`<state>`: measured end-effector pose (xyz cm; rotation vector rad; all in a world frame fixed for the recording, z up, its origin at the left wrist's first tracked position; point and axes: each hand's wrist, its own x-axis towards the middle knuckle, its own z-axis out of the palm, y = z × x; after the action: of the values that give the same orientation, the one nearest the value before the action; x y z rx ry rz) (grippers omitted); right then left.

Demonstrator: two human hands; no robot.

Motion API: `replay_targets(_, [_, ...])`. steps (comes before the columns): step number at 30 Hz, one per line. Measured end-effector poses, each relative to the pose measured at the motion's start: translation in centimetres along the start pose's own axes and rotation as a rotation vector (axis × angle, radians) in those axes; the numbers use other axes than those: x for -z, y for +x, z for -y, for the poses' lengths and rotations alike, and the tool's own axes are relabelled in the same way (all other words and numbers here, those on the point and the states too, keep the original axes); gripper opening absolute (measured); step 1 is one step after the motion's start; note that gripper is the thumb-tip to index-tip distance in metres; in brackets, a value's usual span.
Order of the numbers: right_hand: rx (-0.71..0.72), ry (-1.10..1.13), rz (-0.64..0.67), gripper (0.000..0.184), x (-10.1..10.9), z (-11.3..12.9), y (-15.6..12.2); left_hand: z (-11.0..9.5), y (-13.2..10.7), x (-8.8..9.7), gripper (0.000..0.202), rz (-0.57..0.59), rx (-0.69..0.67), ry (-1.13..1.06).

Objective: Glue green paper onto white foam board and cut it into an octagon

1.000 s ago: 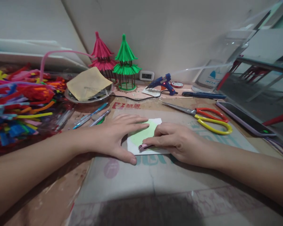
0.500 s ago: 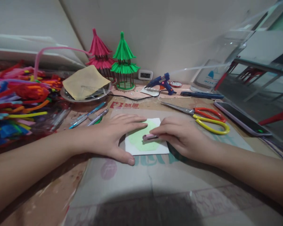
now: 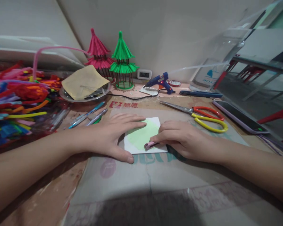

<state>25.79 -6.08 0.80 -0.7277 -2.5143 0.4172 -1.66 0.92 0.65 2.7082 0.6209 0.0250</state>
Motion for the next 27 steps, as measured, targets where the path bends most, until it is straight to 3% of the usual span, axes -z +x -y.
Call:
replay_targets(10, [-0.091, 0.154, 0.106, 0.021, 0.7, 0.0, -0.1, 0.5, -0.1, -0.3, 0.105, -0.012, -0.033, 0.034])
replay_targets(15, [-0.127, -0.019, -0.134, 0.025, 0.1, 0.2, 0.6, 0.3, 0.4, -0.5, 0.106, -0.051, -0.038, 0.021])
replay_targets(17, [-0.122, -0.098, -0.171, 0.025, -0.5, 0.1, 0.9, 0.2, 0.5, -0.8, 0.109, -0.095, -0.027, 0.024])
replay_targets(27, [-0.019, -0.112, -0.023, 0.030, -1.4, 0.4, 0.3, -0.3, 0.4, -1.2, 0.108, -0.127, -0.004, 0.023])
